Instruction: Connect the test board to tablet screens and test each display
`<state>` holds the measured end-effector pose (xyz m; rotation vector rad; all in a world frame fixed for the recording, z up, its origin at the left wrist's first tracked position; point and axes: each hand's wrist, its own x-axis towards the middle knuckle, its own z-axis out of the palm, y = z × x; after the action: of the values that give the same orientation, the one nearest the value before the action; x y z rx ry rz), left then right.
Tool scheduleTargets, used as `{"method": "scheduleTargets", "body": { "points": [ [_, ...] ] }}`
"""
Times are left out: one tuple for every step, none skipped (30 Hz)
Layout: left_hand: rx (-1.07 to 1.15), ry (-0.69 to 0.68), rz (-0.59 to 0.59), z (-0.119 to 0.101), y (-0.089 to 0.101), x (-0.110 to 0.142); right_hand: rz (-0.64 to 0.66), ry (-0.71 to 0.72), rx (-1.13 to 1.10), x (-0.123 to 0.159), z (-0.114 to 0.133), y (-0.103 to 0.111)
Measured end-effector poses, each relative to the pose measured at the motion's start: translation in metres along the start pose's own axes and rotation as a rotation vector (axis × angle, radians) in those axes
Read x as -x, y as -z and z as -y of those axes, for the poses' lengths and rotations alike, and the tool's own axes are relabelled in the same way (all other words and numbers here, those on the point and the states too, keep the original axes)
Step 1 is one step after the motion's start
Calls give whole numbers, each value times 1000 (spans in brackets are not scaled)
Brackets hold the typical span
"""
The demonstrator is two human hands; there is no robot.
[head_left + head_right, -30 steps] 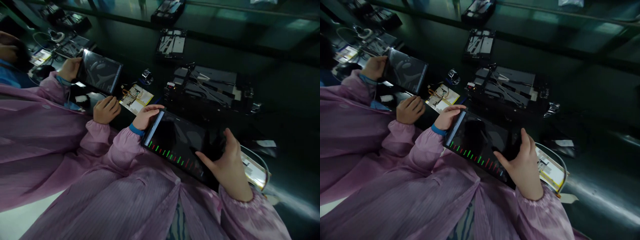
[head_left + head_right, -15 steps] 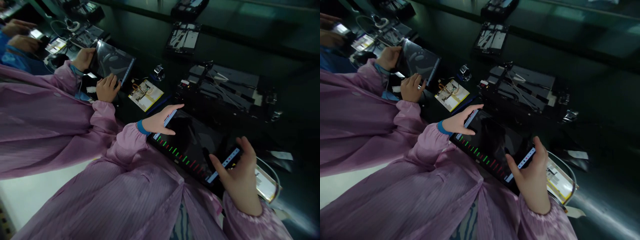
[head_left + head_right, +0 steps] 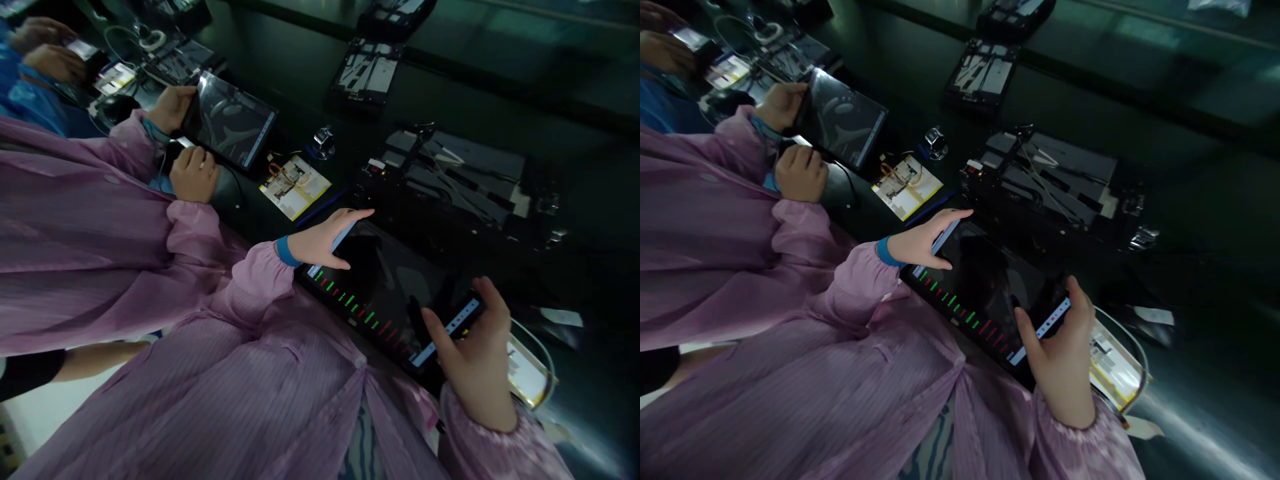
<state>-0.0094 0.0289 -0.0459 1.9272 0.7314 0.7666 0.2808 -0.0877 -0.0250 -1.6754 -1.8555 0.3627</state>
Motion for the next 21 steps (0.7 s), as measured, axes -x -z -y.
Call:
{"method": "scheduleTargets", "body": {
  "points": [
    [31, 6, -7, -1, 0, 0, 1, -1, 4, 0, 0, 0],
    [79, 14, -21, -2, 1, 0, 6, -3, 10, 0, 0, 0],
    [146, 28, -41, -4, 1, 0, 10, -2, 18, 0, 0, 1],
    [232, 54, -70, -5, 0, 0, 14, 2, 27, -1, 0, 1],
    [333, 96, -111, -5, 0, 0, 16, 10, 35, -2, 0, 2],
    [447, 157, -168, -5, -1, 0, 15, 17, 43, -3, 0, 3],
    [563, 229, -235, -5, -3, 0, 11, 25, 51, -5, 1, 5],
    [674, 302, -299, -4, -5, -1, 9, 32, 57, -8, 1, 6],
    [772, 371, -348, -2, -6, -2, 14, 39, 63, -12, 2, 8],
    [853, 425, -378, -1, -8, -3, 20, 43, 77, -16, 5, 9],
    [915, 460, -387, 0, -9, -4, 25, 48, 102, -21, 8, 10],
    [958, 475, -382, 0, -10, -5, 29, 55, 138, -26, 13, 11],
    [985, 474, -375, 1, -10, -6, 28, 69, 177, -33, 20, 10],
    [999, 463, -377, 0, -10, -6, 34, 91, 214, -40, 28, 9],
    [1006, 447, -386, 0, -10, -6, 48, 122, 243, -48, 37, 6],
    [1008, 432, -393, 0, -10, -6, 72, 167, 253, -56, 48, 2],
    [1009, 422, -394, -1, -9, -6, 116, 215, 250, -65, 58, -4],
    [1009, 416, -391, -1, -9, -5, 156, 265, 243, -74, 68, -11],
    [1008, 411, -384, -1, -8, -5, 191, 308, 239, -84, 78, -19],
    [1010, 407, -373, -1, -8, -4, 222, 337, 241, -93, 86, -28],
    [1015, 403, -365, -1, -7, -4, 250, 354, 245, -102, 93, -37]
  ]
}}
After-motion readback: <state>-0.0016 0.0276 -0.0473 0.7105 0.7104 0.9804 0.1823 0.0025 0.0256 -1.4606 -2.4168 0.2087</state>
